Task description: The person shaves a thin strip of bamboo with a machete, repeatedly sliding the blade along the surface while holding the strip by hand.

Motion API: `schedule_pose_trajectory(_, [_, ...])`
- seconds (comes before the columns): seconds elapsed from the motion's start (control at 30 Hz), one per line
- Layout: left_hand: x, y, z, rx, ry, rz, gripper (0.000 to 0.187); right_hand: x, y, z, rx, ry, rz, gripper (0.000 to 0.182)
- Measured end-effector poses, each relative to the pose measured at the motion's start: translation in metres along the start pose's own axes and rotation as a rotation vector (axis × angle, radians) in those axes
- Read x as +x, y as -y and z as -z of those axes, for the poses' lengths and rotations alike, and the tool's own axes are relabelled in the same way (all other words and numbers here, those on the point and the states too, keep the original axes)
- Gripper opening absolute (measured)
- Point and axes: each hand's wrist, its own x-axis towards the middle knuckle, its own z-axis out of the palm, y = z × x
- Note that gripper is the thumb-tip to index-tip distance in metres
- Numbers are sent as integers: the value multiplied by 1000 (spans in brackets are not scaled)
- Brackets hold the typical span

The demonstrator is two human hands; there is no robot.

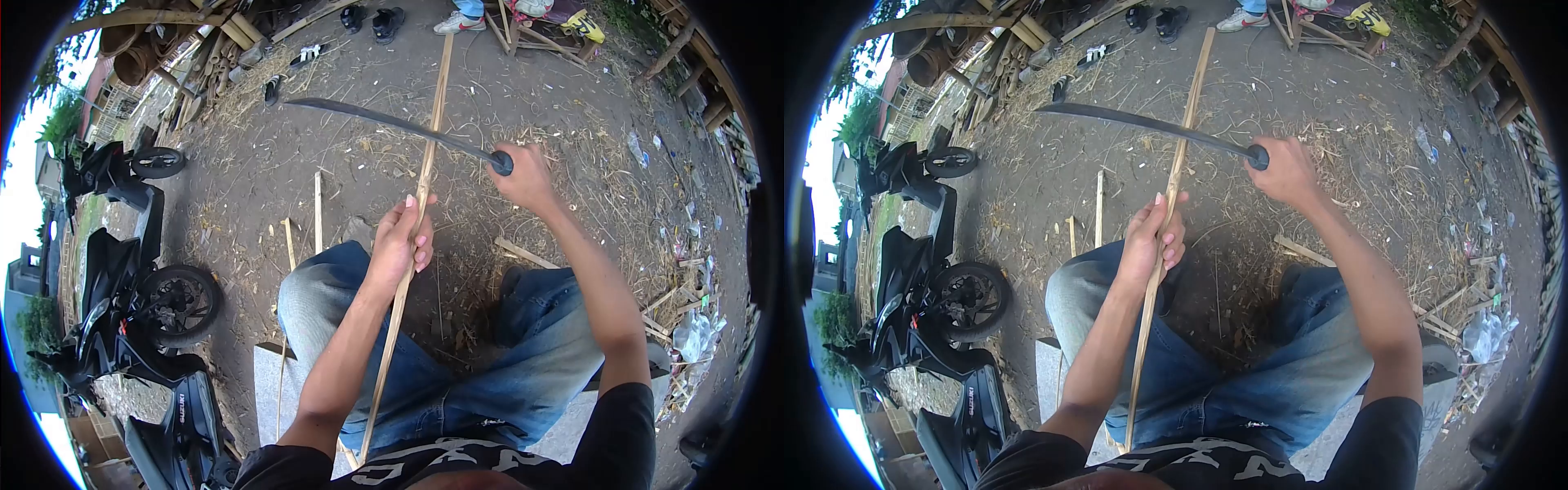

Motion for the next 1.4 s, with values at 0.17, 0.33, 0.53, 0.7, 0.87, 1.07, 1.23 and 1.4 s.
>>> schedule_pose_trajectory(0.17, [-1, -1, -4, 78, -48, -61, 35, -22, 27, -17, -55, 79, 177, 11])
schedule_pose_trajectory(0.33, [-6, -2, -5, 75, 17, 5, 28, -33, 41, -27, -43, 52, 374, 11])
schedule_pose_trajectory(0.53, [-10, -2, -4, 43, -12, 102, 27, -23, 38, -23, -151, 36, 471, 16])
schedule_pose_trajectory(0.7, [-11, -7, 1, -15, -39, 106, 28, 3, -4, -17, -219, 22, 353, 16])
schedule_pose_trajectory(0.87, [-8, -7, -3, -83, -24, 118, 29, -1, 5, -20, -215, -21, 236, 16])
schedule_pose_trajectory(1.07, [-8, -4, -12, -33, 16, 148, 28, -9, 29, -25, -197, 42, 435, 16])
schedule_pose_trajectory(1.23, [-13, -9, -1, -73, 5, 96, 28, 28, -26, -4, -258, -154, 79, 15])
schedule_pose_trajectory(1.4, [3, 6, -7, -28, -10, 142, 29, -3, 12, -24, -227, 67, 176, 14])
